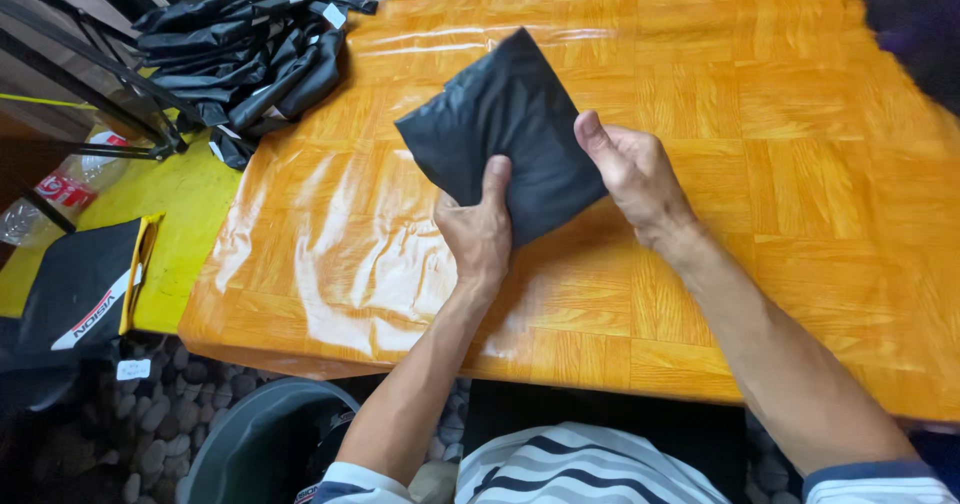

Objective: The person folds a black garment on a table, smoothing the fabric and folding the sides inward before rolling it into a compact rectangular shape.

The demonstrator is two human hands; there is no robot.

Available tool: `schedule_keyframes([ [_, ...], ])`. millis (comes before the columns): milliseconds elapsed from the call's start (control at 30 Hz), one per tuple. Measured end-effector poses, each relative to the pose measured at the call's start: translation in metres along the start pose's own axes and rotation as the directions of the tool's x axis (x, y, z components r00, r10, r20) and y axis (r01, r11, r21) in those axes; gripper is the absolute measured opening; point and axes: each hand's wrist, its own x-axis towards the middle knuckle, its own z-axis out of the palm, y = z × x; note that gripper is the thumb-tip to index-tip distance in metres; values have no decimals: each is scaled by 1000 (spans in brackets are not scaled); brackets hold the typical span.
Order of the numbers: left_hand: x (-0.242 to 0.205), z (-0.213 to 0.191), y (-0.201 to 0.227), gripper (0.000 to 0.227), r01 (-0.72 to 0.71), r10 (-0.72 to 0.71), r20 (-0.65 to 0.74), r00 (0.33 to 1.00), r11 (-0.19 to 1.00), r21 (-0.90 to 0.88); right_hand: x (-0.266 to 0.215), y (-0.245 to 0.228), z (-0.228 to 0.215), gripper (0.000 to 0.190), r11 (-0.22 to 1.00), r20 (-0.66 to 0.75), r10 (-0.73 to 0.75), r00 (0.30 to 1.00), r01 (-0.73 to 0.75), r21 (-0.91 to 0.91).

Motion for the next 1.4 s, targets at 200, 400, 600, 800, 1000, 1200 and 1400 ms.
schedule_keyframes([
  [200,-18,7,-26,31,-279,255,165,953,950,140,-16,-26,22,69,714,-192,-575,795,373,-593],
  [400,-22,19,9,28,111,-110,109,988,994,0,-19,-32,28,72,551,-164,-683,712,355,-755],
  [600,-17,10,7,76,126,-160,170,972,972,196,-28,-51,26,83,582,-135,-370,919,117,-805],
  [800,-13,8,-16,75,40,-85,117,989,938,344,-16,-23,10,83,562,-150,-321,935,61,-825],
  [1000,-13,24,-20,56,33,-8,-113,994,974,223,1,1,-2,98,247,-78,-454,888,41,-968],
  [1200,-8,25,-29,51,45,-63,39,997,936,349,5,4,-7,99,333,-208,-347,914,-87,-939],
  [1400,2,28,-51,35,-116,106,46,993,921,372,-18,-26,8,108,388,-258,-127,958,-191,-901],
])
